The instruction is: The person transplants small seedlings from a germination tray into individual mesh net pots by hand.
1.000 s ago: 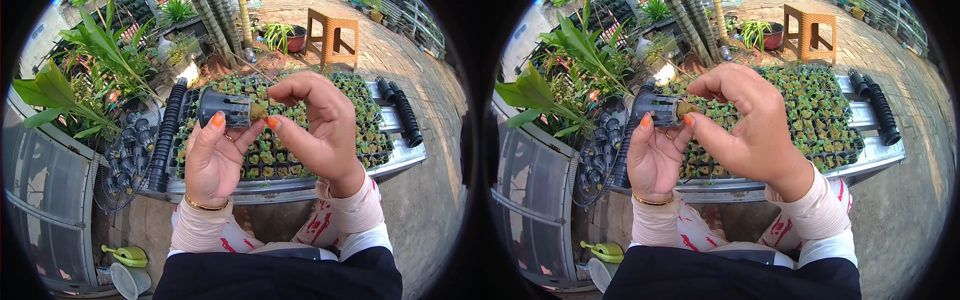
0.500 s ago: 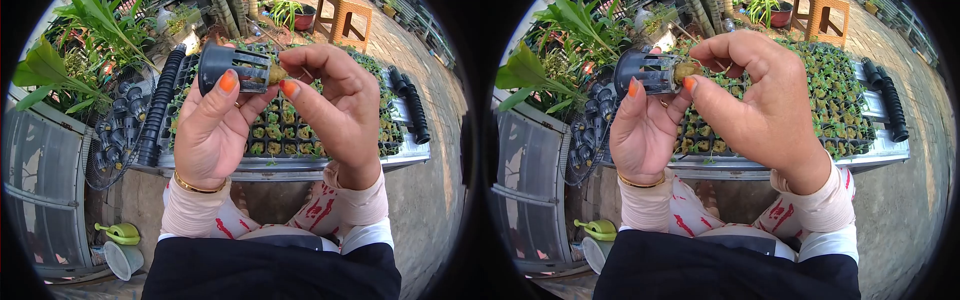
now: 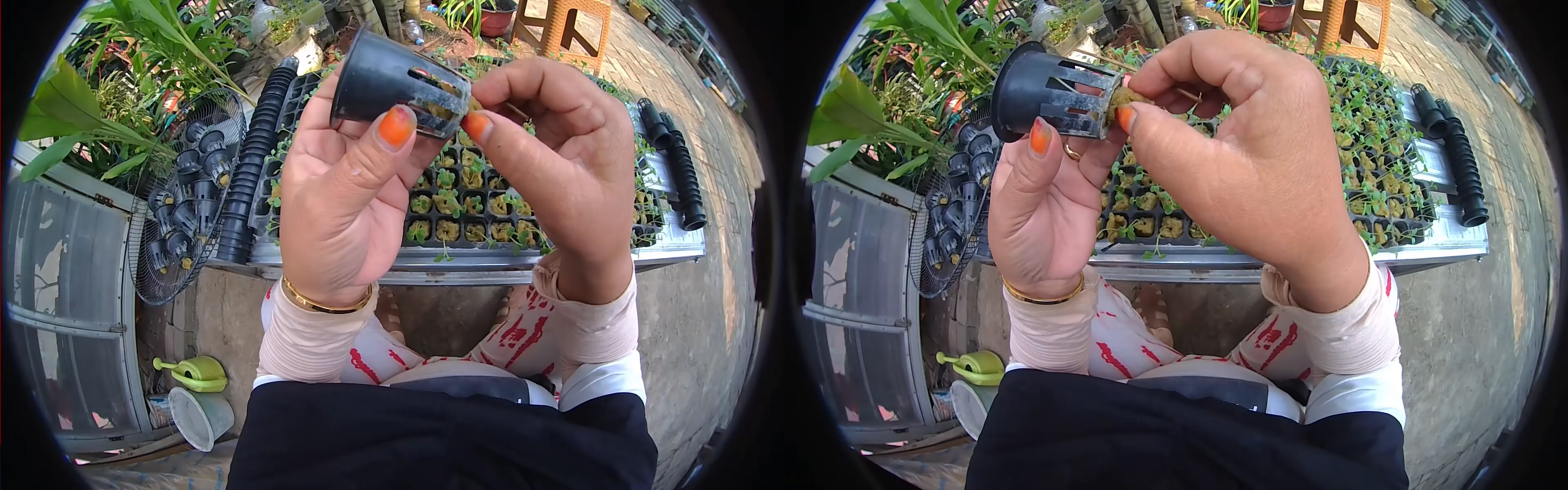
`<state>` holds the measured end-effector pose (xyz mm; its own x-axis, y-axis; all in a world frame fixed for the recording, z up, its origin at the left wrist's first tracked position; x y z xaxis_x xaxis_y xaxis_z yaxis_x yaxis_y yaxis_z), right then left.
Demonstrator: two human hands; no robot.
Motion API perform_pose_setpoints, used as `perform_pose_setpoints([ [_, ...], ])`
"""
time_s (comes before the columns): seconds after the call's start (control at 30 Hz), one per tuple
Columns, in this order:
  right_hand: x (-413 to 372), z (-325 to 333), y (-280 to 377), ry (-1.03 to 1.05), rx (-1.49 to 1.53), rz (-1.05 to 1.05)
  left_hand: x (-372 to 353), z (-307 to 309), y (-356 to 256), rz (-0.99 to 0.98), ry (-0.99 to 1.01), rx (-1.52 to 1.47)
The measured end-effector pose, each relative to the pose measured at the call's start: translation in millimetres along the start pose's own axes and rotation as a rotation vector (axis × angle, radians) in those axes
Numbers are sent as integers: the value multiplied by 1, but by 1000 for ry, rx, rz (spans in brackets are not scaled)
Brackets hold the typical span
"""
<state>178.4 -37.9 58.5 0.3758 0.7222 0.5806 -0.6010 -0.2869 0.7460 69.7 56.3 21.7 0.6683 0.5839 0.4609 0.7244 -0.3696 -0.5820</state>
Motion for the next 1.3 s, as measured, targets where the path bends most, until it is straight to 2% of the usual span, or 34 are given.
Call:
perform_pose_setpoints([
  [0.07,0,0,0,-10,-34,35,0,-1,0,-25,34,21],
  [0.13,-1,2,6,-47,-81,155,-1,-3,0,-26,0,60],
  [0.37,-3,4,11,-59,-143,260,-2,-2,-2,-56,-1,93],
  [0.43,-4,2,17,-41,-276,369,-2,-3,-3,-79,-19,131],
  [0.47,-4,6,20,-41,-276,370,-1,-3,-4,-99,-37,169],
  [0.53,1,11,15,54,-252,220,0,-4,-8,-178,-18,274],
  [0.6,2,21,19,27,-282,287,0,-6,-12,-260,1,379],
  [0.63,3,25,26,-1,-311,351,-1,-12,-15,-349,46,492],
  [0.67,2,23,31,25,-294,329,-4,-19,-18,-438,91,604],
  [0.77,-4,9,39,-5,-205,365,-9,-24,-17,-448,73,772],
  [0.83,-6,1,40,14,-210,358,-11,-24,-14,-464,61,738],
  [0.9,-7,0,33,-59,-141,302,-14,-23,-11,-490,118,749],
  [0.93,-7,-4,38,-58,-141,303,-13,-23,-11,-486,153,795],
  [1.0,-5,-2,34,-97,315,121,-8,-24,-13,-434,143,747],
  [1.03,-4,2,31,-96,314,119,-5,-24,-12,-379,134,699],
  [1.1,0,13,0,-48,327,-79,-3,-19,-13,-347,93,672],
  [1.17,5,20,-10,-26,354,-85,-1,-11,-11,-259,62,798],
  [1.23,6,21,-15,-39,405,-97,-4,-9,-9,-257,40,799],
  [1.3,7,19,-18,-14,429,-99,-5,-2,-1,-127,-6,648],
])
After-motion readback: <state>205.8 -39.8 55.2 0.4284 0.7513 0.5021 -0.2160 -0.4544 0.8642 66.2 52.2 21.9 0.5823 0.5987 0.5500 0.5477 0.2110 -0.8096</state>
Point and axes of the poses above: each hand's wrist, its own x-axis towards the middle knuckle, its own z-axis out of the back of the hand, y = z × x, the point moved 8 cm from there along x, towards the middle knuckle, and after that the axes turned 7 degrees about -x, right-handed, at the moved point
